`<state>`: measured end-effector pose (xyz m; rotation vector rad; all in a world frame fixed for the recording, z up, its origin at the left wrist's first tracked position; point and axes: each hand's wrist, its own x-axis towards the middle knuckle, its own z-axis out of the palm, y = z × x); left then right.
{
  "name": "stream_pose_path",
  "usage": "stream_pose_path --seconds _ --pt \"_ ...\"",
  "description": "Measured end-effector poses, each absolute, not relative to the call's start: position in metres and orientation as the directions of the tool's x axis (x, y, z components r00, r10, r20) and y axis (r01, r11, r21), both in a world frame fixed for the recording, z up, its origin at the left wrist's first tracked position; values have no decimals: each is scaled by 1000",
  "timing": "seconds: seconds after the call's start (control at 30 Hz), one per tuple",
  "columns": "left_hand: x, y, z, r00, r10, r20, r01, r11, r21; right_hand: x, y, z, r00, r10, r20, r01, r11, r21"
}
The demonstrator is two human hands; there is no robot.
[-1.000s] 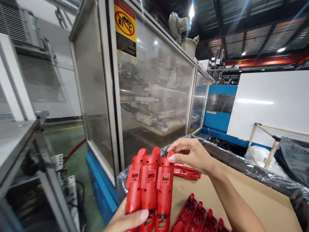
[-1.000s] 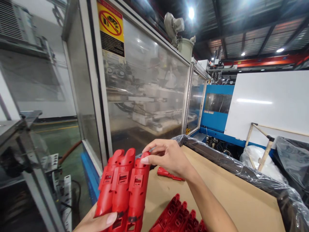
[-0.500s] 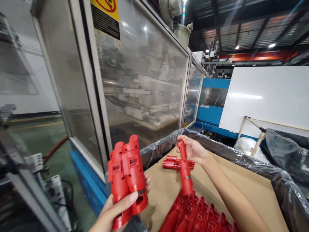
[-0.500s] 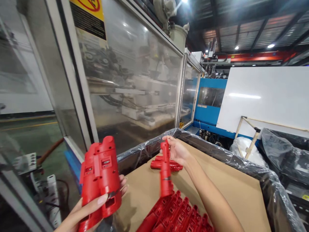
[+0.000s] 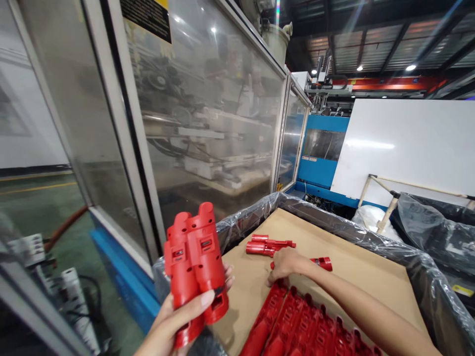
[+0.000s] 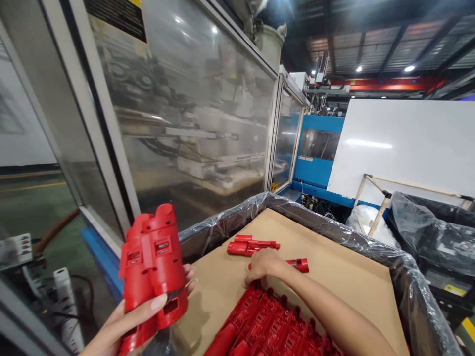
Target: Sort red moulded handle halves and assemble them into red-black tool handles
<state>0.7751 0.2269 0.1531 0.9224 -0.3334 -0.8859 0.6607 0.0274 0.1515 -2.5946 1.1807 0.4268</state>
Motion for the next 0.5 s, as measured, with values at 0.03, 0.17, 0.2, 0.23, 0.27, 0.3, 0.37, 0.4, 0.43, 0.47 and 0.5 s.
stream_pose_path --seconds 0.03,0.17,0.2,0.23,0.27,0.3,0.37,0.4,0.43,0.47,0.5 --pt "775 227 153 614 -781 -111 520 295 802 663 26 156 631 -679 -376 -759 -640 -117" --pt "776 227 155 626 -768 -134 536 299 789 662 24 179 698 -659 -279 -716 -645 -268" --pt "777 227 156 626 -767 -141 544 301 783 659 25 186 726 -649 -229 -684 -647 -336" --pt "777 227 157 624 -768 -145 554 303 775 656 26 191 756 -632 -172 -638 -652 -410" --pt "778 228 158 619 -771 -148 564 307 767 654 27 197 785 -609 -113 -580 -658 -480" --pt "779 228 159 616 -774 -149 571 308 761 651 29 201 811 -582 -55 -514 -665 -541" --pt "782 230 160 596 -783 -176 580 269 769 646 32 209 846 -530 55 -385 -678 -626" --pt "783 232 161 585 -787 -197 576 233 783 644 33 212 855 -507 110 -317 -680 -661" --pt "784 233 162 573 -790 -220 569 190 800 643 34 214 857 -488 166 -250 -676 -694" --pt "784 234 163 563 -793 -231 557 158 815 642 35 217 850 -477 225 -181 -665 -724" --pt "783 234 164 561 -797 -225 543 149 826 641 35 220 837 -470 280 -111 -646 -755"
